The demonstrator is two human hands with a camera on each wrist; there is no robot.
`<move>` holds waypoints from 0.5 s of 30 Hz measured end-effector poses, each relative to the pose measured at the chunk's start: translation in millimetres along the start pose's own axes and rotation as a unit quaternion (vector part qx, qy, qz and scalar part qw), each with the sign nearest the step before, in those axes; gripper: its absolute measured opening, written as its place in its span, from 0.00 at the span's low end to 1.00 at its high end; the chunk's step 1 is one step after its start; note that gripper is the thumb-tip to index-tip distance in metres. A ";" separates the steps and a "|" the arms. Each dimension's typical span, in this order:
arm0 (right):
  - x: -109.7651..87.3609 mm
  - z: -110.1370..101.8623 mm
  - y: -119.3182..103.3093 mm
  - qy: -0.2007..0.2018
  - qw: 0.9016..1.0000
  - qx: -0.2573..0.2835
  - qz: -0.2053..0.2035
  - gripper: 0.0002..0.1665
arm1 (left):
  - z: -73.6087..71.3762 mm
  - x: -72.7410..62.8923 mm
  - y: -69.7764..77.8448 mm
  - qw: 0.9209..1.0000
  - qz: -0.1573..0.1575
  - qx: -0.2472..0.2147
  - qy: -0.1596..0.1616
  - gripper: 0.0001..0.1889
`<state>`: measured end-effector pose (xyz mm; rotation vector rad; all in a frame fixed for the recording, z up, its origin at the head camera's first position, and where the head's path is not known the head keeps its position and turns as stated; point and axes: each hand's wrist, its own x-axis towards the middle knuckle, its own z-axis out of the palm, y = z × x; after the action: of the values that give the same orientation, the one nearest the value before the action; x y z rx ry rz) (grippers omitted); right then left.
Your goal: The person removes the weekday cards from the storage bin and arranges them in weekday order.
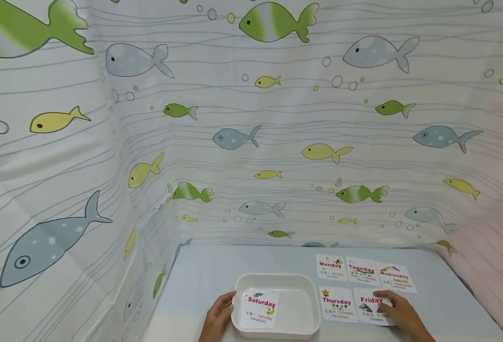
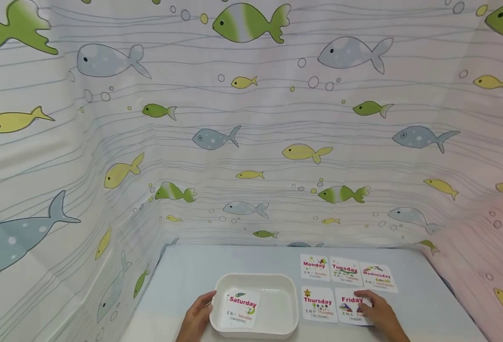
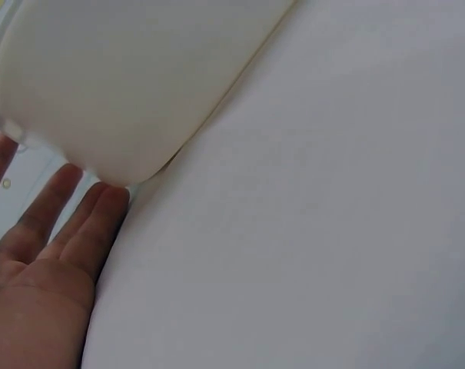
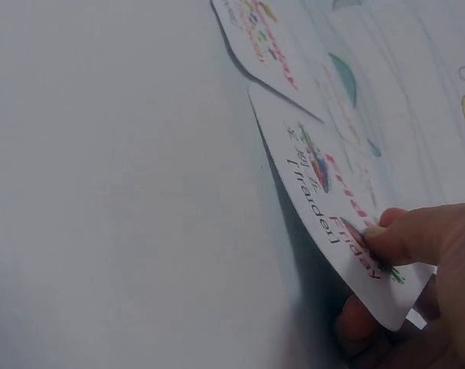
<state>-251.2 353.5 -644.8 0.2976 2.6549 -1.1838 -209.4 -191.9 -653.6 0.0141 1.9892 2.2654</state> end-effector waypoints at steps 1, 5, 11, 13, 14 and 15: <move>-0.2 1.4 0.1 0.000 1.000 -0.020 -0.004 0.28 | -0.2 -0.4 0.1 1.000 -0.004 0.005 0.001 0.29; -0.2 7.3 0.0 0.009 0.993 -0.112 -0.045 0.25 | 0.0 -3.4 0.7 1.000 -0.008 0.018 0.002 0.28; -0.3 5.2 -4.1 0.017 0.981 -0.175 -0.076 0.25 | 2.7 -6.1 3.7 1.000 0.000 0.017 -0.005 0.29; -1.5 3.0 -5.1 0.011 0.980 -0.185 -0.070 0.25 | 3.2 -5.9 4.8 1.000 -0.003 0.015 -0.003 0.28; -1.6 2.2 -5.7 0.007 0.979 -0.190 -0.066 0.25 | 3.4 -5.7 5.5 1.000 -0.004 0.015 0.000 0.28; -1.5 1.5 -6.1 0.005 0.979 -0.196 -0.061 0.25 | 3.5 -5.4 6.1 1.000 -0.004 0.014 0.001 0.28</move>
<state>-251.3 348.2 -641.1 0.0724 2.8695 -0.6621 -204.3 -189.7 -646.7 0.0062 2.0176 2.2341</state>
